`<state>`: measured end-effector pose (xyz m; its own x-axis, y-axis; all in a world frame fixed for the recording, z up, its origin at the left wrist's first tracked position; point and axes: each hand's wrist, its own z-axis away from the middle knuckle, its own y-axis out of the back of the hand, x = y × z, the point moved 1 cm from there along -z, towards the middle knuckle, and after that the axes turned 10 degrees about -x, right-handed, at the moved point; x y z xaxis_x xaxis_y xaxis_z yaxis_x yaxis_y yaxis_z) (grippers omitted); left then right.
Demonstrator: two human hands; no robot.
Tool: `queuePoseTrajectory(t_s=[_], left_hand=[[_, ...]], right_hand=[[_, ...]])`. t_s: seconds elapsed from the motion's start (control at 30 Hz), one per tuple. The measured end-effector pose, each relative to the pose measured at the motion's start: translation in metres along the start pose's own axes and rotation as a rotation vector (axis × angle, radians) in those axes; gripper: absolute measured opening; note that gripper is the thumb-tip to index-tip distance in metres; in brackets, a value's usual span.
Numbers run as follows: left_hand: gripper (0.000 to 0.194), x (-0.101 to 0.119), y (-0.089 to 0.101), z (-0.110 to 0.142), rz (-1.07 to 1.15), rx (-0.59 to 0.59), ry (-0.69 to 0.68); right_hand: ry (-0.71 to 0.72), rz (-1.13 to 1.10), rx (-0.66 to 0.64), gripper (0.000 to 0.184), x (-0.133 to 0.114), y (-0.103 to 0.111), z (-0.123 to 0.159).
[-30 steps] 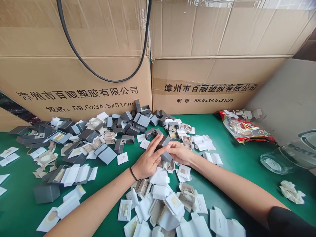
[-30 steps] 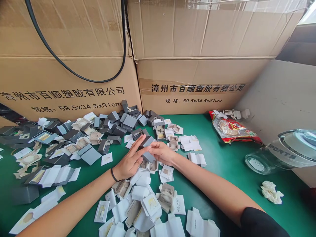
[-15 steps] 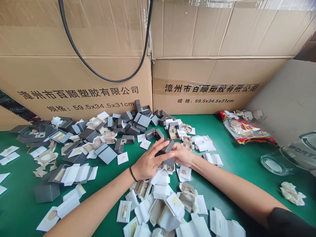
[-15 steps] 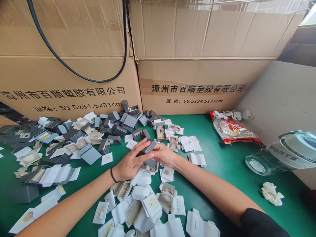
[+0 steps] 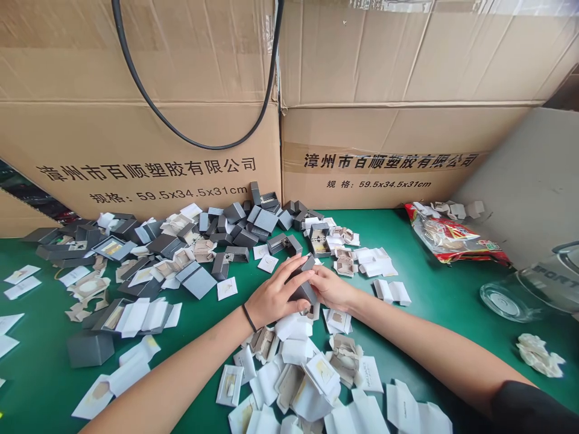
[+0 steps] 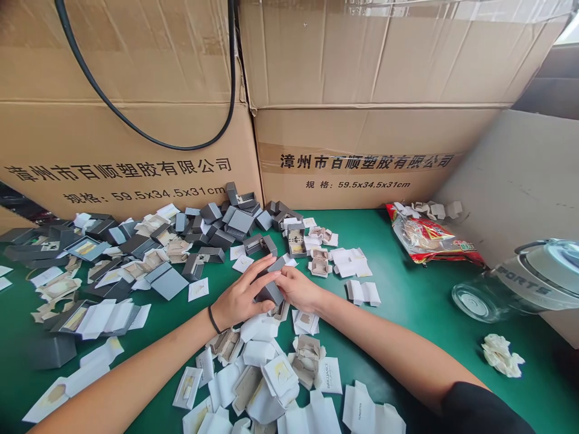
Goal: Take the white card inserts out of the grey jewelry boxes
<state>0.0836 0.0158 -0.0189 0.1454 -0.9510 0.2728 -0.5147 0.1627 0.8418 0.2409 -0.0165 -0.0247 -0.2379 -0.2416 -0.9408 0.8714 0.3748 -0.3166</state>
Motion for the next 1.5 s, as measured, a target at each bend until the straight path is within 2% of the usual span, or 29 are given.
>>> queuePoseTrajectory(t_s=[0.13,0.27,0.33,0.5,0.63,0.73,0.87,0.97,1.03,1.13,1.2,1.3,1.37,1.43,1.5], left_hand=[[0.061,0.007,0.001,-0.004,0.004,0.070,0.016],[0.039,0.014,0.002,-0.007,-0.034,0.161,-0.001],[0.039,0.016,0.002,-0.007,-0.041,0.193,-0.017],[0.041,0.016,0.005,-0.007,-0.095,0.276,-0.039],[0.042,0.015,0.006,-0.008,-0.131,0.254,-0.017],[0.050,0.013,0.006,-0.007,-0.156,0.258,-0.005],[0.055,0.011,0.008,-0.008,-0.151,0.222,0.013],[0.056,0.009,0.016,-0.021,-0.162,0.179,0.002],[0.055,0.007,0.024,-0.039,-0.165,0.154,-0.031],[0.047,0.003,0.031,-0.077,-0.181,0.113,-0.085],[0.041,-0.002,0.031,-0.106,-0.205,0.102,-0.068],[0.037,-0.007,0.021,-0.147,-0.252,0.063,-0.026],[0.036,-0.009,0.010,-0.169,-0.283,0.026,0.008],[0.037,-0.013,-0.001,-0.183,-0.302,-0.023,0.076],[0.037,-0.020,-0.012,-0.188,-0.325,-0.091,0.175]], right_hand=[[0.011,0.056,0.012,0.031,-0.003,-0.006,0.001],[0.018,0.094,-0.061,0.021,-0.006,-0.010,0.002],[0.008,0.083,-0.063,0.022,-0.007,-0.011,0.001],[0.083,-0.127,-0.036,0.021,-0.010,-0.012,-0.002],[0.149,-0.108,-0.020,0.022,-0.007,-0.013,-0.002],[0.215,-0.008,-0.075,0.028,-0.008,-0.013,-0.001],[0.221,0.193,-0.167,0.036,-0.016,-0.009,-0.001],[0.268,0.238,-0.187,0.038,-0.027,0.001,0.000],[0.300,0.192,-0.160,0.037,-0.036,0.011,0.000],[0.319,0.108,-0.030,0.036,-0.051,0.026,-0.001],[0.400,0.168,0.155,0.032,-0.062,0.037,-0.002],[0.528,0.458,0.526,0.029,-0.077,0.059,-0.002],[0.522,0.722,0.736,0.031,-0.084,0.077,-0.001],[0.475,0.972,0.872,0.030,-0.086,0.095,0.001],[0.370,1.201,0.926,0.028,-0.084,0.111,0.003]])
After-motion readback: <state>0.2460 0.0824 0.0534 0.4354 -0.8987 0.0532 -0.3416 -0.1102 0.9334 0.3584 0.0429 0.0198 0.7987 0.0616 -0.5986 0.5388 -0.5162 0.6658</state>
